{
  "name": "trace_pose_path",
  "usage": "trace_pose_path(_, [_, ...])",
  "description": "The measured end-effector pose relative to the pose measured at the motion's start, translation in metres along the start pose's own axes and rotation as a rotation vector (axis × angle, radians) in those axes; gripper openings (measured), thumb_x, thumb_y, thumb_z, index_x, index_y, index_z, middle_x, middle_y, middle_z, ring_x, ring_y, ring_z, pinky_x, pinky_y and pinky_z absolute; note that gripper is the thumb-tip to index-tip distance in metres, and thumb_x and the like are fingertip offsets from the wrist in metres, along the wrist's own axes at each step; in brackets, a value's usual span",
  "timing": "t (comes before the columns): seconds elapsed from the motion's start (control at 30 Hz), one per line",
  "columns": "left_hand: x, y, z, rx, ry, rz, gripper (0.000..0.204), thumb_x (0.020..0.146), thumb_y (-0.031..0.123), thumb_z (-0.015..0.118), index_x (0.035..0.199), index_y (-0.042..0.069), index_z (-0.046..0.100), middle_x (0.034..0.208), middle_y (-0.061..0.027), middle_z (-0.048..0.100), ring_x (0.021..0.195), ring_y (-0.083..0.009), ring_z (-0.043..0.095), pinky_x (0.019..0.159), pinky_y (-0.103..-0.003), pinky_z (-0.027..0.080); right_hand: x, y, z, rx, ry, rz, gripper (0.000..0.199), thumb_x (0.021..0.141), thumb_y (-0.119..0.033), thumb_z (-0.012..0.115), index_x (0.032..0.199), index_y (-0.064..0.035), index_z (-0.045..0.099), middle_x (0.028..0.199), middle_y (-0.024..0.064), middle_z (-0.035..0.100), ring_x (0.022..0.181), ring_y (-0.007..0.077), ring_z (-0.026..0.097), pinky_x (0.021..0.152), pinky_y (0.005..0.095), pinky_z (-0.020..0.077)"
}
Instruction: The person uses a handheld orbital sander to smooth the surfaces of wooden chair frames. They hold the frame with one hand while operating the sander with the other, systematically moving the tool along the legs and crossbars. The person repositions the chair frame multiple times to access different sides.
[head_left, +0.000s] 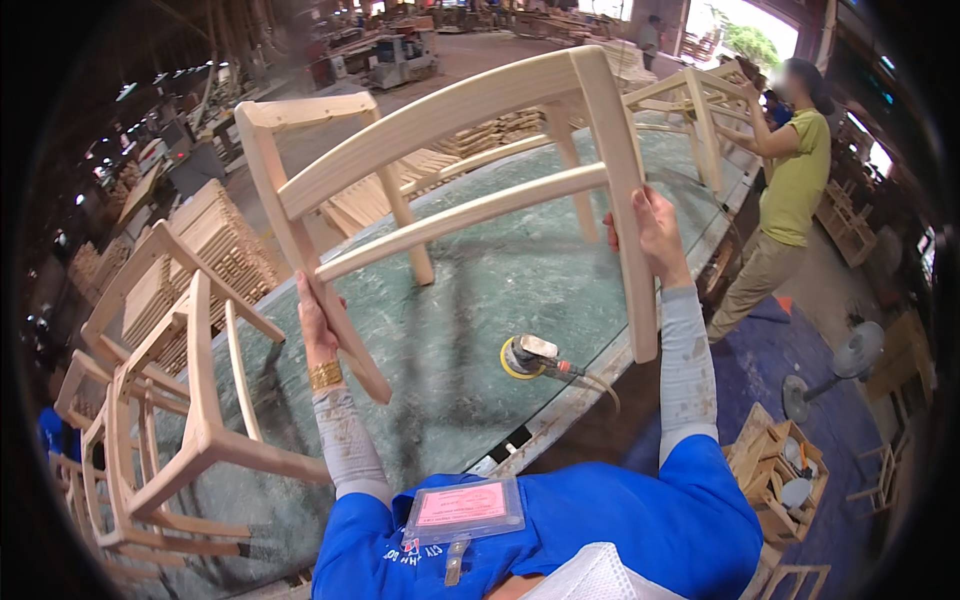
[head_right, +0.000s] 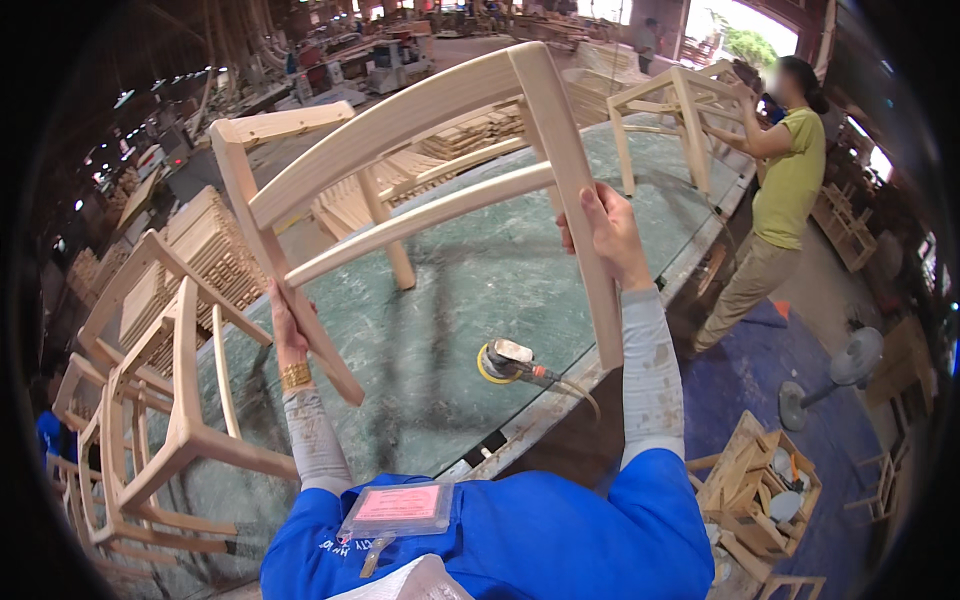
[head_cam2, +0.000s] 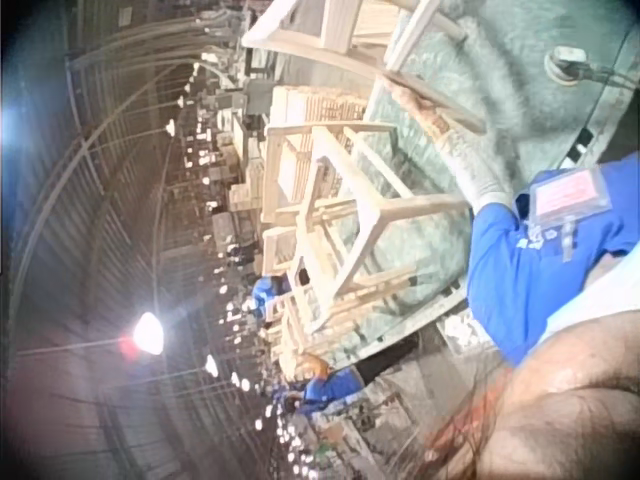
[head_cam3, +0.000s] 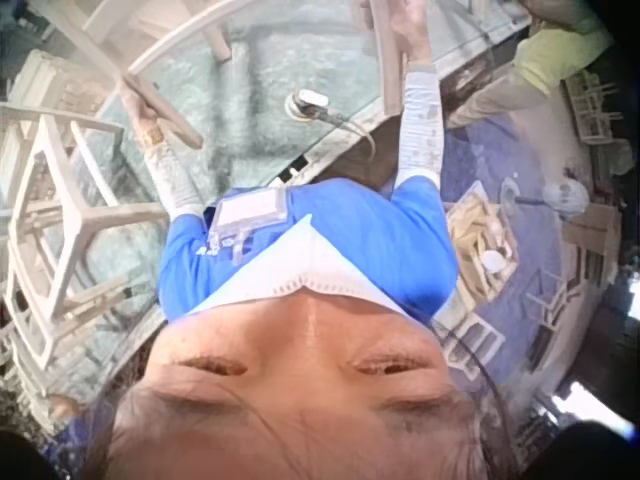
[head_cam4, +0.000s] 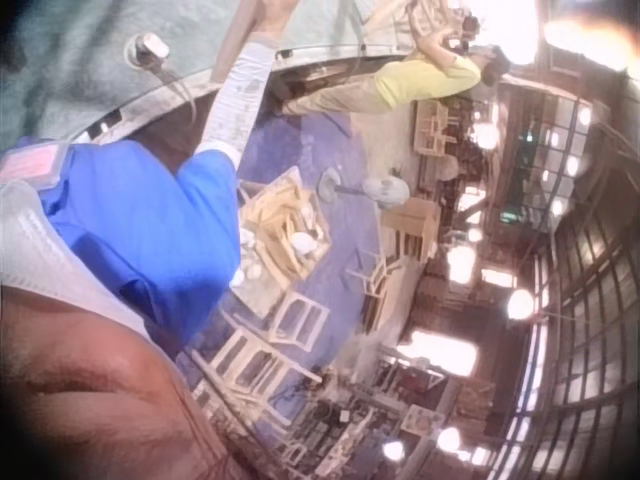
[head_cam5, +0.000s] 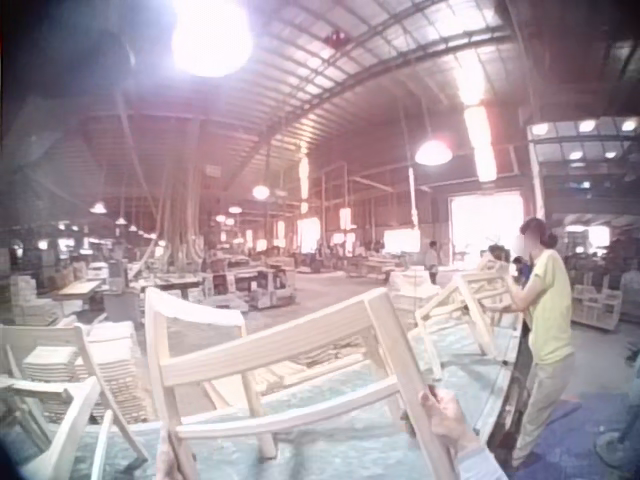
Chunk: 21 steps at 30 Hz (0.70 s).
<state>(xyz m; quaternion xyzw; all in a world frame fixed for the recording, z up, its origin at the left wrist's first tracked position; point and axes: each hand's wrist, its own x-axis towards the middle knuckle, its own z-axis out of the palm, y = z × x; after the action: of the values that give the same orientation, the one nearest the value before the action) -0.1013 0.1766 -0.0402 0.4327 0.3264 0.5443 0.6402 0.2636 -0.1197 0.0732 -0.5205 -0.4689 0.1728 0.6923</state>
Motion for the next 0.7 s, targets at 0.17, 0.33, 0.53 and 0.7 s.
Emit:
trace_pose_path(0.17, [-0.056, 0.069, -0.014, 0.265, 0.135, 0.148, 0.052, 0.085, 0.057, 0.057, 0.087, 0.005, 0.061, 0.062, -0.0037, 0.055, 0.052, -0.0144, 0.056, 0.047, -0.027, 0.046, 0.042, 0.060, 0.012, 0.191, -0.121, 0.134, 0.055, 0.093, -0.054, 0.043, 0.107, -0.0022, 0.050, 0.074, 0.0097, 0.059, 0.056, 0.0155, 0.059, 0.048, 0.0288, 0.0501])
trace_pose_path(0.33, [-0.061, 0.099, -0.029, 0.480, 0.299, 0.181, 0.059, 0.084, 0.060, 0.057, 0.085, 0.001, 0.063, 0.063, -0.0048, 0.057, 0.054, -0.0133, 0.056, 0.048, -0.026, 0.043, 0.065, 0.098, 0.041, 0.317, -0.170, 0.166, 0.057, 0.094, -0.055, 0.037, 0.110, -0.0022, 0.050, 0.080, 0.0114, 0.061, 0.061, 0.0174, 0.061, 0.056, 0.0305, 0.0525])
trace_pose_path(0.53, [-0.043, 0.099, -0.017, 0.560, 0.346, 0.216, 0.063, 0.080, 0.065, 0.057, 0.082, 0.002, 0.062, 0.061, -0.0061, 0.056, 0.051, -0.0146, 0.055, 0.045, -0.026, 0.045, 0.047, 0.117, 0.024, 0.439, -0.243, 0.283, 0.061, 0.095, -0.055, 0.035, 0.118, 0.0004, 0.047, 0.085, 0.0120, 0.062, 0.067, 0.0180, 0.063, 0.061, 0.0305, 0.0527])
trace_pose_path(0.7, [-0.026, 0.097, -0.003, 0.570, 0.334, 0.283, 0.061, 0.081, 0.064, 0.056, 0.085, 0.003, 0.061, 0.062, -0.0050, 0.055, 0.051, -0.0139, 0.055, 0.044, -0.024, 0.044, -0.021, 0.153, 0.006, 0.364, -0.192, 0.324, 0.062, 0.093, -0.054, 0.042, 0.122, 0.0006, 0.044, 0.085, 0.0118, 0.061, 0.068, 0.0167, 0.063, 0.062, 0.0292, 0.0527])
